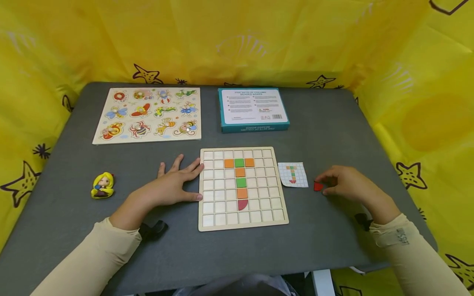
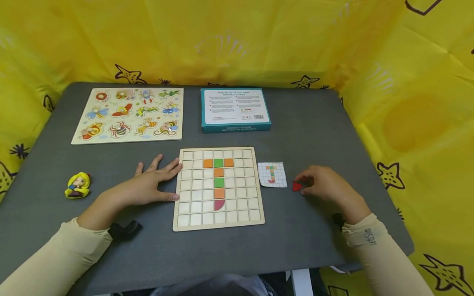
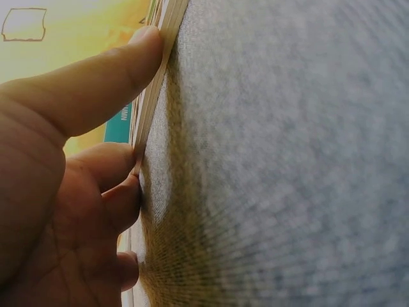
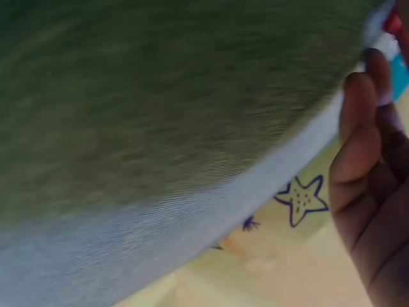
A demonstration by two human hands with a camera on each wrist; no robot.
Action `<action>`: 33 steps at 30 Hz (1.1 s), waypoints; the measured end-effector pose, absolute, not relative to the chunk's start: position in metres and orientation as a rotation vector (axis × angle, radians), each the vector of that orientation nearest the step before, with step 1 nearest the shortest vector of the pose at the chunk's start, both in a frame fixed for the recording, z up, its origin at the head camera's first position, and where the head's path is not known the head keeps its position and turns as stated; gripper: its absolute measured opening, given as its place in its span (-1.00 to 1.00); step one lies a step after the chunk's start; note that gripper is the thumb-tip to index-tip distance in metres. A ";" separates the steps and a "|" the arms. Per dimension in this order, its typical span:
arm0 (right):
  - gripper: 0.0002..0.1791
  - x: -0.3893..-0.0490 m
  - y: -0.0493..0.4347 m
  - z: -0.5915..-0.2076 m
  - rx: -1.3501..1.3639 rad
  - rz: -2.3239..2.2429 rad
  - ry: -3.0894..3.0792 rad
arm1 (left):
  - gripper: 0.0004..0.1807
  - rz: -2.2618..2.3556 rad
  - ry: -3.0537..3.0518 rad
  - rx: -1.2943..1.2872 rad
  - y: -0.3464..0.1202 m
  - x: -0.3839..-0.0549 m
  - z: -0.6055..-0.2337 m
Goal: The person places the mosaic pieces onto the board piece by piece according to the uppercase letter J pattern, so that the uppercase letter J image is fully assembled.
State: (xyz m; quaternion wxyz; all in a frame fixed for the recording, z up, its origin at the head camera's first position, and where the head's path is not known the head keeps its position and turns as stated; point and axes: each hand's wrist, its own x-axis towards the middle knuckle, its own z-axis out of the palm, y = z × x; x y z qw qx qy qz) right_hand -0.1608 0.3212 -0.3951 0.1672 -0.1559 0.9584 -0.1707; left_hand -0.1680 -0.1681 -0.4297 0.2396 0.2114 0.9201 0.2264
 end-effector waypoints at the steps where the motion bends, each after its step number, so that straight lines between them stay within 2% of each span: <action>1: -0.74 -0.160 0.324 -0.397 -0.459 -0.493 2.721 | 0.04 0.622 2.518 0.582 -0.168 -0.168 -0.430; 4: -0.79 -0.158 0.328 -0.400 -0.520 -0.491 2.722 | 0.04 0.631 2.516 0.591 -0.168 -0.168 -0.431; 10: -0.63 -0.152 0.328 -0.402 -0.603 -0.543 2.701 | 0.03 0.639 2.513 0.594 -0.167 -0.167 -0.431; 13: -0.71 -0.148 0.325 -0.405 -0.649 -0.524 2.717 | 0.02 0.638 2.512 0.591 -0.167 -0.166 -0.430; 16: -0.74 -0.144 0.319 -0.406 -0.610 -0.478 2.737 | 0.03 0.634 2.512 0.586 -0.167 -0.166 -0.429; 25: -0.48 -0.133 0.320 -0.403 -0.389 -0.464 2.740 | 0.03 0.629 2.513 0.588 -0.167 -0.167 -0.429; 33: -0.69 -0.126 0.318 -0.406 -0.539 -0.442 2.797 | 0.02 0.636 2.512 0.590 -0.169 -0.168 -0.429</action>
